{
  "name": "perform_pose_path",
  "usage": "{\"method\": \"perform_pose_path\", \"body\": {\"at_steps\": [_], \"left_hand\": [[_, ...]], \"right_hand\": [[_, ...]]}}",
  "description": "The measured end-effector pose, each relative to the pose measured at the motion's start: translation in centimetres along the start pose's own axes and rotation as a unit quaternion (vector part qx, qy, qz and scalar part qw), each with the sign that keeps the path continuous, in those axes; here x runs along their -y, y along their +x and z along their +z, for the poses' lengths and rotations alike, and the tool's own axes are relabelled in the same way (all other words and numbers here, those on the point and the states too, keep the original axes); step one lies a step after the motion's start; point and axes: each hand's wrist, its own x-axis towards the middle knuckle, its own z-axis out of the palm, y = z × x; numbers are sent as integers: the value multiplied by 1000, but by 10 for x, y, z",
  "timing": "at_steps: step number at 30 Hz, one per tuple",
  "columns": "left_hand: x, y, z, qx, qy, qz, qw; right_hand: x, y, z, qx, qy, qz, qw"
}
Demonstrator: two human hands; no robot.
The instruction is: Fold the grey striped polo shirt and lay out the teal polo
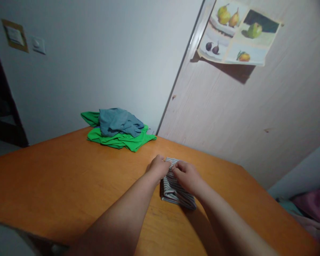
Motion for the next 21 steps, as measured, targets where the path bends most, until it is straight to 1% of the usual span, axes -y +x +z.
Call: {"method": "perform_pose_path", "body": {"at_steps": [3, 7, 10, 13, 15, 17, 21], "left_hand": [[2, 2, 0, -13, 55, 26, 998], [0, 1, 1, -17, 121, 86, 989], [-1, -2, 2, 3, 161, 131, 978], [-1, -4, 1, 38, 189, 154, 969], [-3, -5, 0, 53, 202, 161, 964], [-5, -7, -1, 57, 215, 165, 961], [-15, -11, -8, 50, 243, 168, 954]], "right_hand": [[-20, -16, -7, -29, 33, 19, 999], [-46, -46, -12, -32, 72, 17, 997], [-60, -71, -12, -31, 79, -5, 996], [-68, -92, -9, -15, 44, -49, 998], [-70, -100, -5, -11, 10, -59, 998], [-71, -104, -2, -21, -11, -54, 998], [-80, -104, -3, -45, 4, -48, 998]]}}
